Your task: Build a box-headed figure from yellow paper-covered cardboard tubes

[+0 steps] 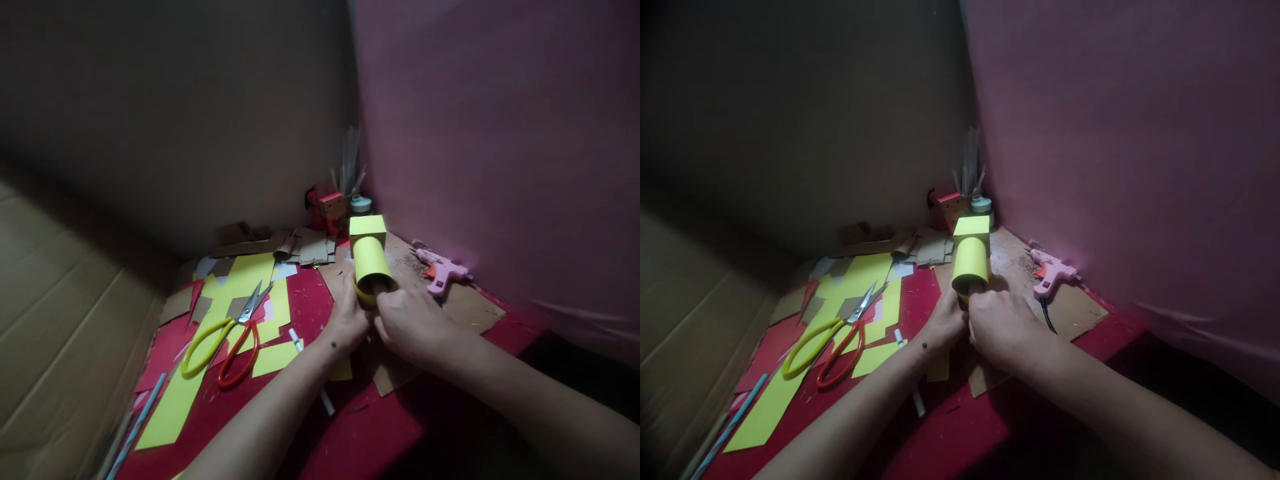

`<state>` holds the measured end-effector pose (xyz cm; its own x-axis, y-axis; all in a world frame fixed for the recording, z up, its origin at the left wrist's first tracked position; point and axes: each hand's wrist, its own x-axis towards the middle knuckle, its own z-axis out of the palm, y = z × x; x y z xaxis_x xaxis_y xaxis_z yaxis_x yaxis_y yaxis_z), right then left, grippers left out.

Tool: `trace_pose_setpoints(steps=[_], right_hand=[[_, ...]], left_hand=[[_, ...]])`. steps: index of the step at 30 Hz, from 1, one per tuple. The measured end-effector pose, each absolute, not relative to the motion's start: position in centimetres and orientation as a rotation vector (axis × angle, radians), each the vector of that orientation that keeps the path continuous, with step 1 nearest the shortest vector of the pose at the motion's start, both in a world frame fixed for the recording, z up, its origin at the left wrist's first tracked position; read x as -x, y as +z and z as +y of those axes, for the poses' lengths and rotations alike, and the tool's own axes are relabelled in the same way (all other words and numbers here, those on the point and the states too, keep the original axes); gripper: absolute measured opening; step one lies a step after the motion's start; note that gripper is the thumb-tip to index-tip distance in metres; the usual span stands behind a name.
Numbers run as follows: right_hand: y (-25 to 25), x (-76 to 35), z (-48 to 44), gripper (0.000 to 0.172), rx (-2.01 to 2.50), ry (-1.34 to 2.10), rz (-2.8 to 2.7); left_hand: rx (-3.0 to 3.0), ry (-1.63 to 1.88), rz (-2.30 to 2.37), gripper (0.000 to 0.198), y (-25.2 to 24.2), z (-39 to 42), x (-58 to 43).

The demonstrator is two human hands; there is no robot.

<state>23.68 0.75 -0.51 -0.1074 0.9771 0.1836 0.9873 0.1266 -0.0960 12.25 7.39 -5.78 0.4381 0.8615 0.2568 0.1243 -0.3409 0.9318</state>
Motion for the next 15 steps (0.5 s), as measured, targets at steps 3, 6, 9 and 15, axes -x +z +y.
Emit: trace_pose_setpoints(steps=[3, 6, 9, 15], right_hand=[[-0.8, -23.8, 0.9, 0.021, 1.928, -0.107, -2.201], [-0.9, -24.0, 1.0, 0.019, 1.953, -0.098, -2.196], [-0.6, -23.9, 1.2, 0.017, 1.981, -0.057, -2.205], [-0.9, -24.0, -0.8, 0.043, 1.792, -0.109, -2.249]], left_hand=[[-1.759, 0.995, 0.83, 0.073, -5.9, 7.5, -12.3], [-1.746, 0.998, 0.787, 0.072, -5.9, 7.5, -12.4], [-1.734, 0.993, 0.776, 0.074, -5.8, 7.3, -12.3], [-1.736, 1.004, 0.808, 0.068, -6.1, 7.1, -12.0]])
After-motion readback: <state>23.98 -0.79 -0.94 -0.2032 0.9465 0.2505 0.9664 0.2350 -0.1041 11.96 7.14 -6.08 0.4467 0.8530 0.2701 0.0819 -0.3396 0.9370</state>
